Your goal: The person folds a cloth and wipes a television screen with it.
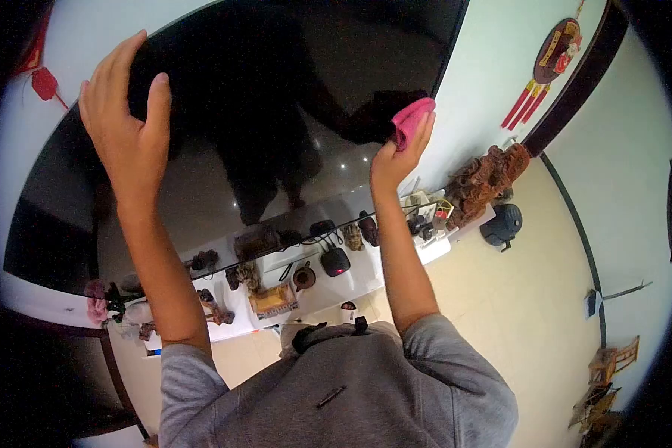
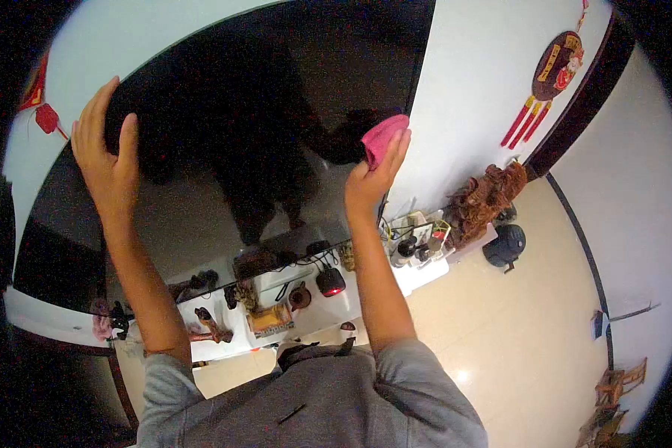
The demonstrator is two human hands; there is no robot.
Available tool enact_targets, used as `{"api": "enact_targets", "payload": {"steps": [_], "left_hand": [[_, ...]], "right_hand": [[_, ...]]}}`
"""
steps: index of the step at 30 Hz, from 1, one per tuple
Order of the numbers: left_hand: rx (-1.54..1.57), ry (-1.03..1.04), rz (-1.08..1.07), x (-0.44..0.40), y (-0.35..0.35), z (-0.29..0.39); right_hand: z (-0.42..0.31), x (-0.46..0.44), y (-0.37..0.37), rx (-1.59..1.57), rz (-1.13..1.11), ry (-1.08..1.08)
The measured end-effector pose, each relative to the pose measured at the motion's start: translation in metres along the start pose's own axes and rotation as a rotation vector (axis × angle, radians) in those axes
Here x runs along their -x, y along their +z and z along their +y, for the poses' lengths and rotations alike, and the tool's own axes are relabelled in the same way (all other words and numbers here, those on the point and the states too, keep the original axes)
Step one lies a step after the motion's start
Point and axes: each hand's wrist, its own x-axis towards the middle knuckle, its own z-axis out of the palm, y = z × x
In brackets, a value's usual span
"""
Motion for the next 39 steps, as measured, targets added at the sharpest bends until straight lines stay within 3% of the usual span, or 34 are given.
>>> {"api": "enact_targets", "payload": {"steps": [3, 6, 8, 10, 13, 19, 27, 33, 39], "left_hand": [[0.001, 0.003, 0.006, 0.0, 0.001, 0.0], [-0.004, -0.001, 0.013, 0.001, 0.001, 0.0], [-0.002, -0.014, -0.002, 0.0, 0.0, 0.001], [0.002, -0.017, -0.011, 0.001, -0.001, 0.002], [0.004, -0.012, -0.007, 0.001, -0.001, 0.0], [-0.016, -0.013, -0.01, 0.002, 0.0, 0.001], [-0.017, 0.003, -0.017, 0.001, -0.001, -0.001], [-0.023, 0.037, 0.02, 0.003, 0.003, -0.003], [-0.038, 0.021, 0.006, 0.001, 0.002, -0.001]], "right_hand": [[-0.019, 0.048, 0.011, 0.031, -0.098, -0.044], [-0.001, 0.087, 0.0, -0.038, -0.439, -0.371], [0.034, 0.06, -0.012, -0.013, -0.478, -0.577], [0.047, 0.03, -0.021, 0.099, -0.331, -0.512], [0.044, 0.008, -0.024, 0.168, -0.163, -0.217], [0.037, 0.087, -0.015, 0.112, -0.112, 0.167], [0.008, -0.007, -0.001, 0.047, -0.024, -0.059], [0.057, 0.072, -0.018, 0.06, -0.059, 0.113], [0.02, -0.004, -0.007, 0.05, 0.01, -0.023]]}}
